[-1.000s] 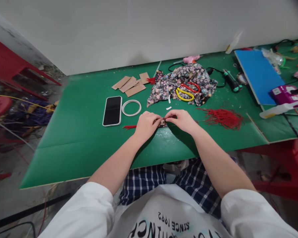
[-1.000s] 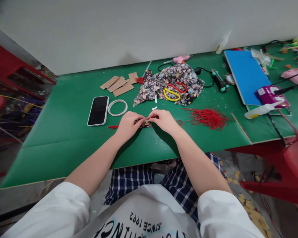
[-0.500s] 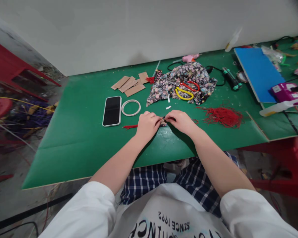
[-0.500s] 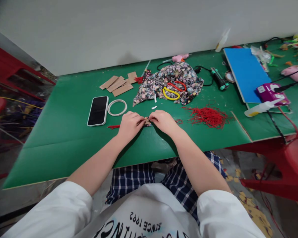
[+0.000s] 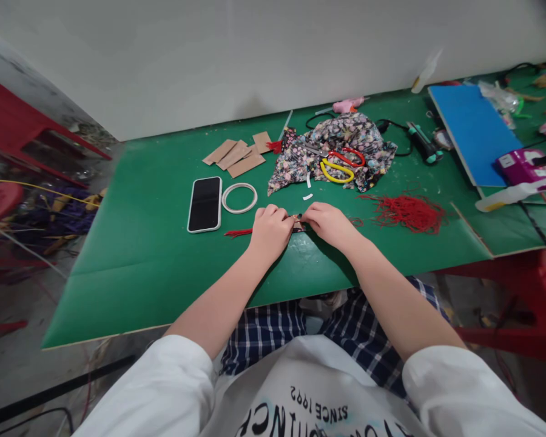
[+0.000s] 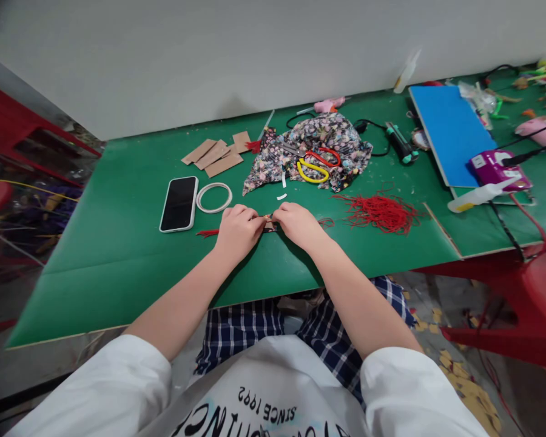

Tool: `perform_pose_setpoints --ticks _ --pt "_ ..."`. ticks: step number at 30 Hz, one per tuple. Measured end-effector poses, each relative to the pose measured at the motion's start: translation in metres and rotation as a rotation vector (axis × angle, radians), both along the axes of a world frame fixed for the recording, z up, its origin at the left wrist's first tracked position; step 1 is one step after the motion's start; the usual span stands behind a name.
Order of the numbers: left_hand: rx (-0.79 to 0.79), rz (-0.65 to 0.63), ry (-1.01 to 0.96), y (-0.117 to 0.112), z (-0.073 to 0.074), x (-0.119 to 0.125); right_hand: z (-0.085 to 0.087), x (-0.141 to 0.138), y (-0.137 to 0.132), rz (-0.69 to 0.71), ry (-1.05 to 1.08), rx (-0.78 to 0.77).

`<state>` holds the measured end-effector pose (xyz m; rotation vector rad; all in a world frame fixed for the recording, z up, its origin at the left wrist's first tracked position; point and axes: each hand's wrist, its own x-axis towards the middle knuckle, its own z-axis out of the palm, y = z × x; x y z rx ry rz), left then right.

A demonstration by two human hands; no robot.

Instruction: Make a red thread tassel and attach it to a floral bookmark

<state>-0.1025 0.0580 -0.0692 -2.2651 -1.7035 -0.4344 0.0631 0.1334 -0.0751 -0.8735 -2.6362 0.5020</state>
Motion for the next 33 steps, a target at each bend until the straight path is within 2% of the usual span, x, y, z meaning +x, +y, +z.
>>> perform_pose_setpoints --ticks 4,8,13,18,24,33 --pt "-0.025 -0.039 -0.027 -0.005 0.003 0.000 0.002 -0.001 -0.001 -0.002 -0.012 -0.006" --pt "-0.093 -0.160 -0.053 -0.002 -0.004 -0.004 0.002 -0.001 0.001 -0.009 0.011 -0.041" --pt "-0.123 -0.248 -0.008 0.004 -0.010 -0.013 -0.001 0.002 0.004 -0.032 0.089 -0.109" --pt "-0.189 -0.313 0.107 0.012 -0.002 -0.017 -0.001 0.007 0.008 -0.134 0.186 -0.187" --pt "-0.206 -0.403 0.194 0.019 0.004 -0.012 -0.001 0.016 0.013 -0.269 0.264 -0.171" --pt "-0.206 -0.503 0.204 0.027 0.009 -0.014 0.006 0.015 0.005 -0.183 0.254 -0.178"
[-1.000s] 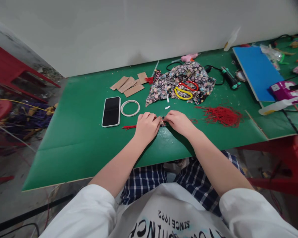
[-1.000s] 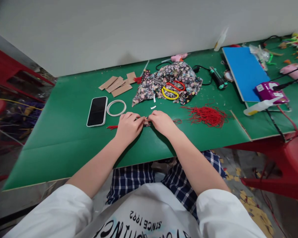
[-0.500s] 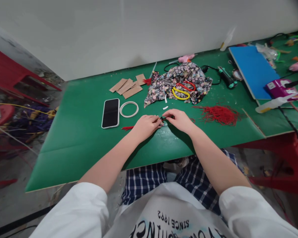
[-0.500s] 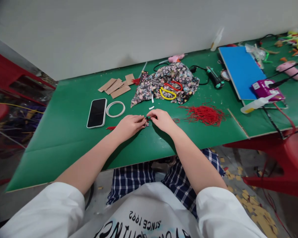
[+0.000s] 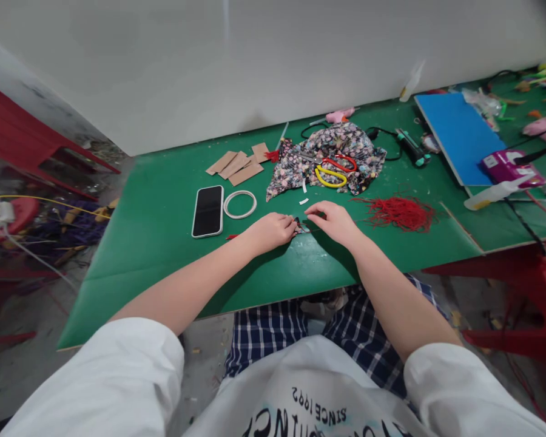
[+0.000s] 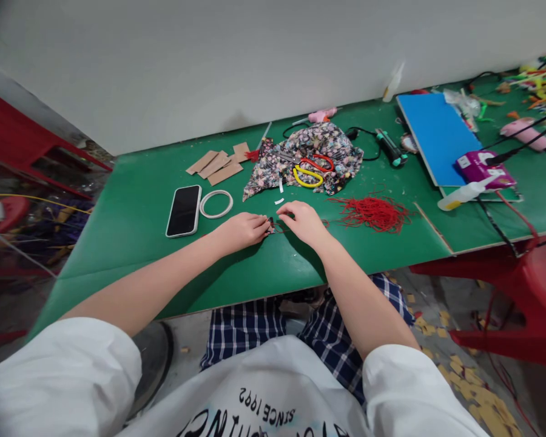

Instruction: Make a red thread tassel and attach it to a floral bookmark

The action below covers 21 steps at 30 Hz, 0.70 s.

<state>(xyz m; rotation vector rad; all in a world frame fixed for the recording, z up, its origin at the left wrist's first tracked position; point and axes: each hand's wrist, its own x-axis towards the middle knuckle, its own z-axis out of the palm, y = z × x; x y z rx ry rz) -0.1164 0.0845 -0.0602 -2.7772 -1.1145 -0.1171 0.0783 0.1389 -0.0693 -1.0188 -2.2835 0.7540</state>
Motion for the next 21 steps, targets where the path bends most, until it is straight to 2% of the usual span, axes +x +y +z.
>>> perform_pose_setpoints --ticks 4,7,11,16,21 --pt "-0.019 -0.030 -0.034 0.006 0.003 -0.006 0.003 0.000 -0.003 0.117 -0.043 0.022" --pt "-0.030 -0.022 -0.076 0.009 0.002 -0.011 0.001 -0.004 -0.004 0.196 -0.145 0.162" --pt "-0.044 0.018 -0.135 0.008 -0.001 -0.015 -0.004 -0.013 -0.008 0.166 -0.272 0.321" --pt "-0.068 0.080 -0.201 -0.001 -0.004 -0.014 -0.002 -0.020 -0.013 0.154 -0.318 0.367" --pt "-0.214 0.229 -0.410 -0.003 -0.003 -0.011 0.006 -0.022 -0.013 0.156 -0.298 0.386"
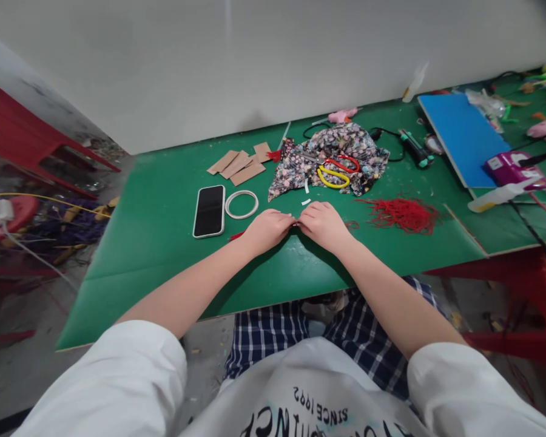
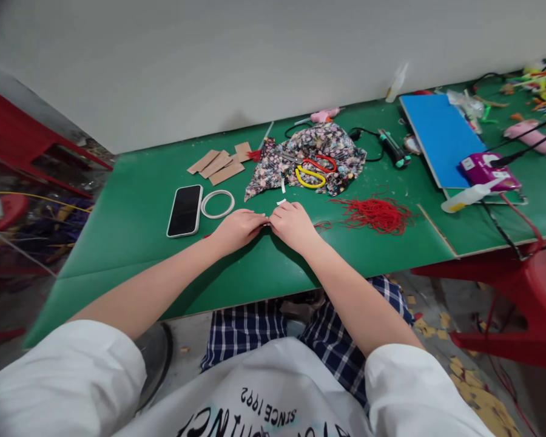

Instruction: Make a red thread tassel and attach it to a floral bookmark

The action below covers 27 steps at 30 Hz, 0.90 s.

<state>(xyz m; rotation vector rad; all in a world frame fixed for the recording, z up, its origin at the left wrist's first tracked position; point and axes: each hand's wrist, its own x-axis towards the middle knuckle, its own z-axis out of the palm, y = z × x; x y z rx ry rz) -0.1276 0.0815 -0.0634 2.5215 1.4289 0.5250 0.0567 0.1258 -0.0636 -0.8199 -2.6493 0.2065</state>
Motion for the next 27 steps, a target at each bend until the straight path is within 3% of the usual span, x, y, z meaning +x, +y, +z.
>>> perform_pose_setpoints --ticks 4,6,8,10,16,21,24,27 --pt "-0.039 0.074 -0.125 0.004 0.010 0.000 0.010 0.000 0.007 -0.038 0.091 -0.022" --pt "-0.056 0.120 -0.206 0.004 0.018 0.003 0.020 0.003 0.012 -0.068 0.257 -0.202" --pt "-0.151 0.203 -0.431 0.001 0.027 0.008 0.033 0.007 0.018 -0.082 0.448 -0.501" --pt "-0.362 0.330 -0.873 -0.004 0.033 0.016 0.048 0.011 0.022 -0.071 0.555 -0.726" --pt "-0.687 0.370 -1.512 -0.020 0.046 0.054 0.077 0.020 0.031 -0.073 0.722 -1.004" --pt "-0.766 0.398 -1.669 -0.021 0.044 0.078 0.071 0.020 0.037 -0.065 0.929 -1.179" --pt "-0.765 0.417 -1.687 -0.016 0.041 0.083 0.064 0.018 0.040 -0.045 1.025 -1.323" --pt "-0.725 0.422 -1.655 -0.012 0.046 0.081 0.065 0.017 0.040 0.036 1.053 -1.371"
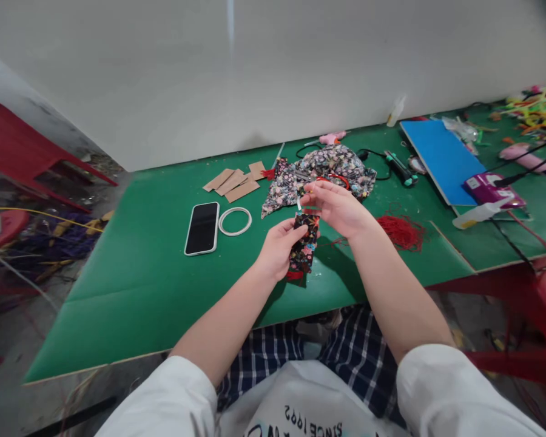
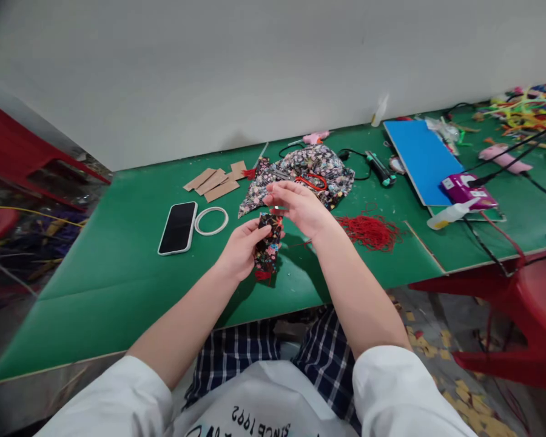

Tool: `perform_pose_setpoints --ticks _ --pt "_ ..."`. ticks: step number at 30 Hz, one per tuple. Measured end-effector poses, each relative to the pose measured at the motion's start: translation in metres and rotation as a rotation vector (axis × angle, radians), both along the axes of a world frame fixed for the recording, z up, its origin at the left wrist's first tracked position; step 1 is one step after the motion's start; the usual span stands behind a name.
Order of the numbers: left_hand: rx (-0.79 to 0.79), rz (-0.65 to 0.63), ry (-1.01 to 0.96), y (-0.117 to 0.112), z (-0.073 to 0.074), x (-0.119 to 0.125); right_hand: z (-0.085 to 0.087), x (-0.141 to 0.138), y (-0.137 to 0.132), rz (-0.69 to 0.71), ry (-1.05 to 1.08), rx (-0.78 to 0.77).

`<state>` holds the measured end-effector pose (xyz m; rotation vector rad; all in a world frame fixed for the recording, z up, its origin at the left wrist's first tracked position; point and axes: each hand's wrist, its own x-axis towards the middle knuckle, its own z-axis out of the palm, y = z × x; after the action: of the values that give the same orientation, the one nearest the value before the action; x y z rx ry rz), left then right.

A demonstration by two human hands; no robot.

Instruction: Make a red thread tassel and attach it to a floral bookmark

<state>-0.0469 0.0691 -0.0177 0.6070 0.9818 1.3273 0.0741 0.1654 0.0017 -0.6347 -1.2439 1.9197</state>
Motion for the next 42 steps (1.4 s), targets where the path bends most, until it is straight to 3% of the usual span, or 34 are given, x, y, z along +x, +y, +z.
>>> perform_pose_setpoints --ticks 8,11,17,31,42 --pt "0.141 0.039 -0.070 -0.004 0.044 0.005 0.030 -0.001 -0.030 -0.073 0.104 0.300" --pt "0.174 0.061 -0.091 -0.004 0.052 0.014 0.032 -0.002 -0.038 -0.095 0.147 0.359" --pt "0.298 0.097 -0.040 0.014 0.046 0.020 0.027 0.000 -0.032 -0.121 0.208 0.354" --pt "0.377 0.042 0.087 0.035 0.029 0.016 0.019 0.002 -0.021 -0.098 0.295 0.287" --pt "0.300 0.047 0.067 0.040 0.021 0.015 0.013 0.002 -0.018 -0.072 0.311 0.157"
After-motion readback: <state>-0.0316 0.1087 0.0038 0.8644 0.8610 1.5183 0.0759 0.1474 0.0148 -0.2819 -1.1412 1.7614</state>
